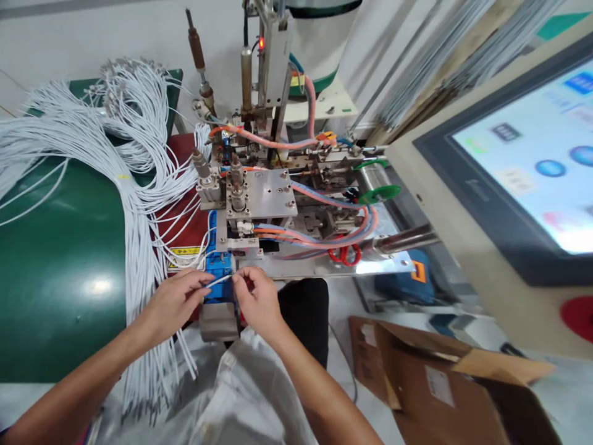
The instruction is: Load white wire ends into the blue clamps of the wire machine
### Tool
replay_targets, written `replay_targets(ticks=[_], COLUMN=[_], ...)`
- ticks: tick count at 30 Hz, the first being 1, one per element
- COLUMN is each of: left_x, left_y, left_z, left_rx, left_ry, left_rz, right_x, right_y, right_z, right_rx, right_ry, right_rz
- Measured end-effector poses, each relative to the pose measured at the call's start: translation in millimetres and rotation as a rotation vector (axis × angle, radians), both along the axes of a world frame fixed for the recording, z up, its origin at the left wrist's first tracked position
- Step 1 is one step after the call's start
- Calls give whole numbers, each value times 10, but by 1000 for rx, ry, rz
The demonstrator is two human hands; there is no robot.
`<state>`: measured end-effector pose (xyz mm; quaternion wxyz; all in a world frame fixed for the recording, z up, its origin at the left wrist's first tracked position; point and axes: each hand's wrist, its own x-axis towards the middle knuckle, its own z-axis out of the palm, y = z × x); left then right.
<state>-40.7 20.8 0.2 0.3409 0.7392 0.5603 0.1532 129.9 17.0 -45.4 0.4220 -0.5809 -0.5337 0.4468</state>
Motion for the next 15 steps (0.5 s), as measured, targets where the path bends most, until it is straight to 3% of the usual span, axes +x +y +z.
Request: replay_targets(ticks=[7, 15], left_x=[55, 145], left_y=[10, 14], left_z=[-55, -10], left_rx=[128, 122], left_ry=[255, 477], left_rz=[-42, -107], right_x=[-40, 5], right_y=[7, 103], right_z=[-59, -90], right_rx=[-111, -186], right_ry=[-16, -17], right_rz=[-10, 81])
